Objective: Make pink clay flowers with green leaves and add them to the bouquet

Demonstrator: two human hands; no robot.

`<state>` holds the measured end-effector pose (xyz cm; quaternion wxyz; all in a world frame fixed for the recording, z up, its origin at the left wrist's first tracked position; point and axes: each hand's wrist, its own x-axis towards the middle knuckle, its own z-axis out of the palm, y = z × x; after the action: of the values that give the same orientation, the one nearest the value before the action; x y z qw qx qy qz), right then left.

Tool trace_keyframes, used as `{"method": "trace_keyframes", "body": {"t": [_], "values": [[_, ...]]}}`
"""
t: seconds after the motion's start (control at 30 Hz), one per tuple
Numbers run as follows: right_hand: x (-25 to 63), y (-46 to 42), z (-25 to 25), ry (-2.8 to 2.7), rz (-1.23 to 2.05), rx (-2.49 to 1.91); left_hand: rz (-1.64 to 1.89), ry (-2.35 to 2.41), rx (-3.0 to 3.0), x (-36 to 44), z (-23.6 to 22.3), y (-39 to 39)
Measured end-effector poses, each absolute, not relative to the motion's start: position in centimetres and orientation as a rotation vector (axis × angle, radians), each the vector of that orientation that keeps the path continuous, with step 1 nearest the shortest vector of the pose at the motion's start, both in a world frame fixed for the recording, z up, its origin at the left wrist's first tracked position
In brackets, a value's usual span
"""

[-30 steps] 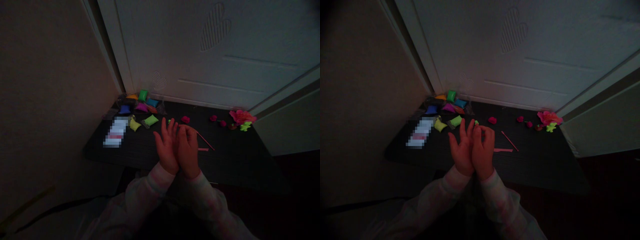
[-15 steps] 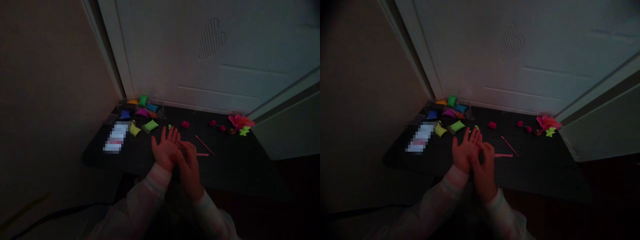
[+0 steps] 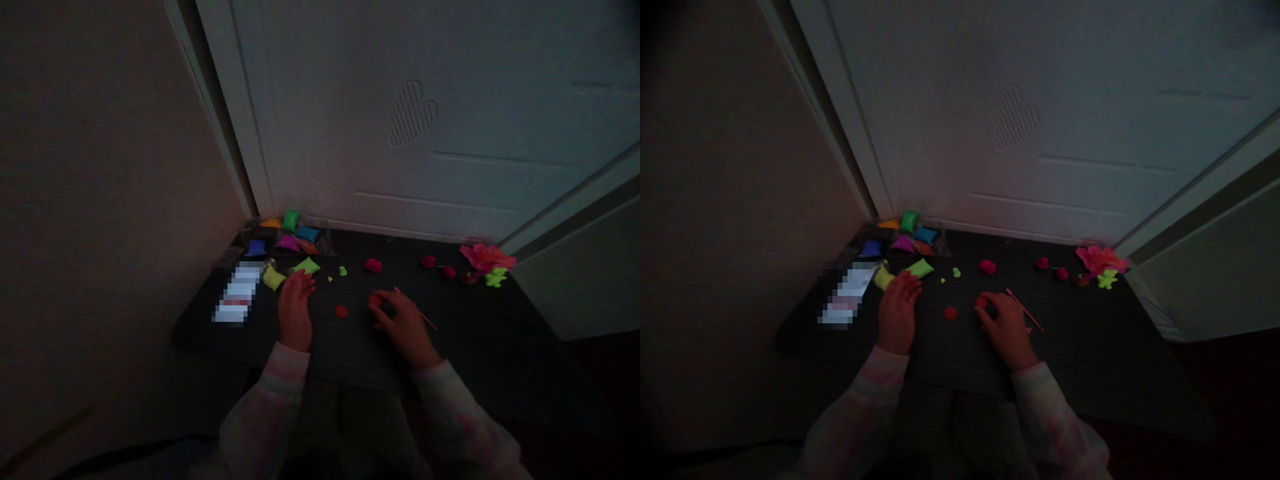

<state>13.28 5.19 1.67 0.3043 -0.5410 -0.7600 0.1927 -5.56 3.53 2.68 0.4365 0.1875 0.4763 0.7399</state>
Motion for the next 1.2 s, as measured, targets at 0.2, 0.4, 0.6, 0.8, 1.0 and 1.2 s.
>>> {"method": "trace_keyframes", "body": {"t": [0.2, 0.4, 0.6, 0.8, 1.0, 1.2], "values": [[14.9, 7.3, 0.4, -2.186, 0.409, -1.498, 1.583, 1.525, 1.009, -8.3, 2.3, 4.5], [14.7, 6.8, 0.3, -2.238, 0.317, -1.524, 1.308, 1.665, 1.419, -6.4, 0.9, 5.2], [14.8, 6.9, 0.1, -2.232, 0.248, -1.519, 1.180, 1.771, 1.609, -6.2, 0.6, 5.4], [14.9, 6.9, -0.2, -2.224, 0.237, -1.524, 1.086, 1.884, 1.649, -6.6, 0.5, 5.7], [15.0, 6.9, -0.5, -2.222, 0.230, -1.520, 0.956, 1.994, 1.671, -6.5, 0.5, 6.6], [15.0, 7.0, -0.4, -2.220, 0.221, -1.498, 0.687, 1.992, 1.828, -6.0, 1.1, 8.3]]}}
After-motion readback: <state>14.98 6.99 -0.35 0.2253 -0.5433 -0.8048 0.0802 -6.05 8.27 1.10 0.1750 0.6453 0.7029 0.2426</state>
